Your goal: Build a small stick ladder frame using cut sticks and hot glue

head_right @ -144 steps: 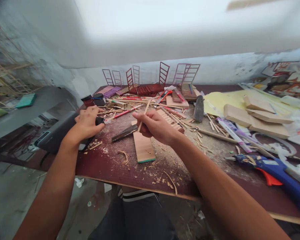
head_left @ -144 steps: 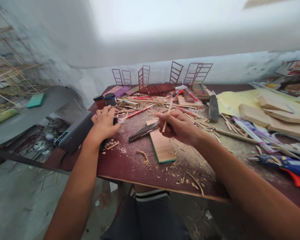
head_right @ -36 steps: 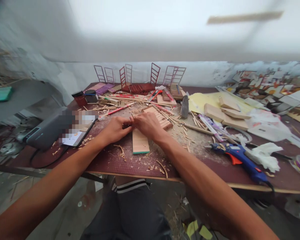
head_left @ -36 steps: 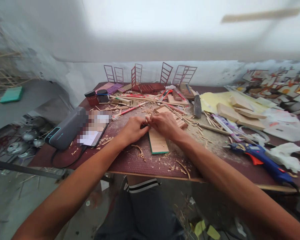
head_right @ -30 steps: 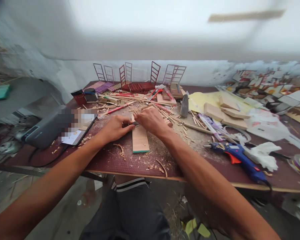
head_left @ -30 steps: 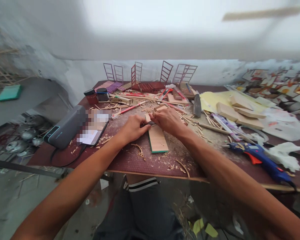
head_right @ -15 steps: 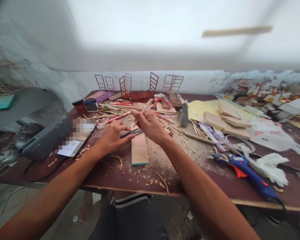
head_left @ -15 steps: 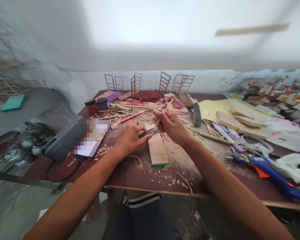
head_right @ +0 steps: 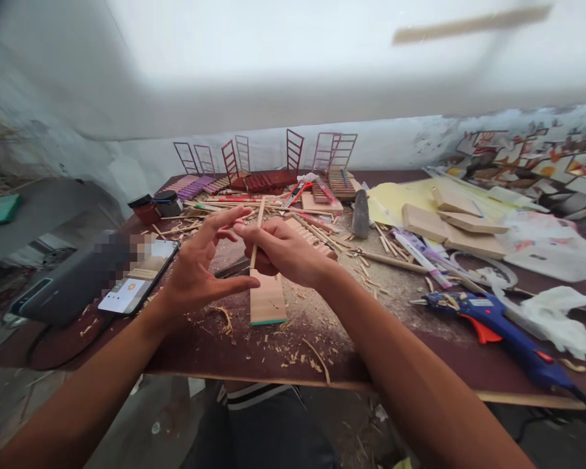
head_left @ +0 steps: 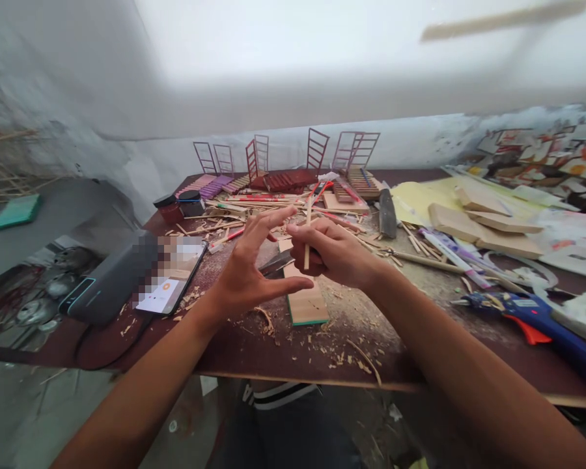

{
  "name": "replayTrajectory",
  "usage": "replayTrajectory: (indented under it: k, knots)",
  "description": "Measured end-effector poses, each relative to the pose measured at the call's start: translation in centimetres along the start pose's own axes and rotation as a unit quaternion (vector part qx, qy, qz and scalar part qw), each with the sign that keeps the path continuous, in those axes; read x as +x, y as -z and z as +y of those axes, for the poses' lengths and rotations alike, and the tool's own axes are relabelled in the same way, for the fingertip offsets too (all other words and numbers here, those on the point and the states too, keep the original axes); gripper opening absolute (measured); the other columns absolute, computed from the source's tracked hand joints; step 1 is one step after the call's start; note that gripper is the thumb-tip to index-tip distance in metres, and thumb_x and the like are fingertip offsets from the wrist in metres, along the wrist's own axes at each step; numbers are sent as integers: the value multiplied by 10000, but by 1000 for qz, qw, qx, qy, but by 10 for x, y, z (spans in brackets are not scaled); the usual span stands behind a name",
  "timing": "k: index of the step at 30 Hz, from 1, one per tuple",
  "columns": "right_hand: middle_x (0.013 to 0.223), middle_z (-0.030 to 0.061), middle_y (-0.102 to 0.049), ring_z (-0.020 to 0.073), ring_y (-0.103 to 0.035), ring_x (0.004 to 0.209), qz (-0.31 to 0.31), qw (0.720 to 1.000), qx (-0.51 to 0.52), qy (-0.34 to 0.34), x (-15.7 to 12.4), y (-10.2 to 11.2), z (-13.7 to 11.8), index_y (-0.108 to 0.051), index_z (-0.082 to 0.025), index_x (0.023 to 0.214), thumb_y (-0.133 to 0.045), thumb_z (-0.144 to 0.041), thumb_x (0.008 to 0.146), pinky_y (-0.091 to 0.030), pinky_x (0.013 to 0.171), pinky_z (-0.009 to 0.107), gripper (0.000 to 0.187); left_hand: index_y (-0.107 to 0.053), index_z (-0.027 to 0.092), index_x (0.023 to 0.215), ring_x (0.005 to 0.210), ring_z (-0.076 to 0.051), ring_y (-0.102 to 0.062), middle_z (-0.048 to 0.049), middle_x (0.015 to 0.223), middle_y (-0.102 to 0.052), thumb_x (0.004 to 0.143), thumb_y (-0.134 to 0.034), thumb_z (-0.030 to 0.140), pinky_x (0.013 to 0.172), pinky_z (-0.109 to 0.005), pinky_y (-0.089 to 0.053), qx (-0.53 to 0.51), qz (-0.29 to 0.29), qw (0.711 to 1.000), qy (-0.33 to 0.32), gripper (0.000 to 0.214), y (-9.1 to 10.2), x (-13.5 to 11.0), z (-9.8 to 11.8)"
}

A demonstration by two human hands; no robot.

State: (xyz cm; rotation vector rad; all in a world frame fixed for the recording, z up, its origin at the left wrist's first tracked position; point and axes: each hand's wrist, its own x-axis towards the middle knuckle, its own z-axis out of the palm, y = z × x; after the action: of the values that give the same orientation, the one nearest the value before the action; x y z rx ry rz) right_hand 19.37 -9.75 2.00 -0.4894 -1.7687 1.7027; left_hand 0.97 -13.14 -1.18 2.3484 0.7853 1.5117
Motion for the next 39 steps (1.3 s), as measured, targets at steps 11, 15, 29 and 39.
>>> replayTrajectory:
  k: [11,15,29,39]
  knots:
    - [442,-95,-291,34,-239,407,-81,994,-76,7,-3,1,-2,-403,-189,504,-606,-481,987,-168,389,222,600,-265,328,1595,1473,-367,-427,-145,1585,-438,795,-843,461,1100,-526,-491,-39,-37,998,-15,996,1,-2,-1]
    - [477,-94,-303,43,-245,431,-126,987,-97,-23,-4,2,-2,-436,-194,553,-584,-513,990,-181,405,232,561,-199,336,1608,1483,-368,-406,-132,1601,-401,791,-832,452,1099,-541,-492,2,-56,998,-2,1040,2,-4,3]
    - [595,-55,-401,96,-326,543,160,961,-222,41,3,14,4,-565,-186,784,-538,-561,1004,-259,497,275,435,-402,200,1474,1321,-326,-499,-155,1436,-536,833,-762,247,1117,-519,-421,162,-71,984,24,737,0,-3,-10]
    - [600,-16,-460,106,-405,579,173,902,-391,52,15,17,20,-494,-192,641,-410,-619,1034,-315,568,288,586,-692,179,995,869,-188,-627,-49,955,-632,927,-627,134,828,-352,-512,160,-202,957,134,105,2,-9,-16]
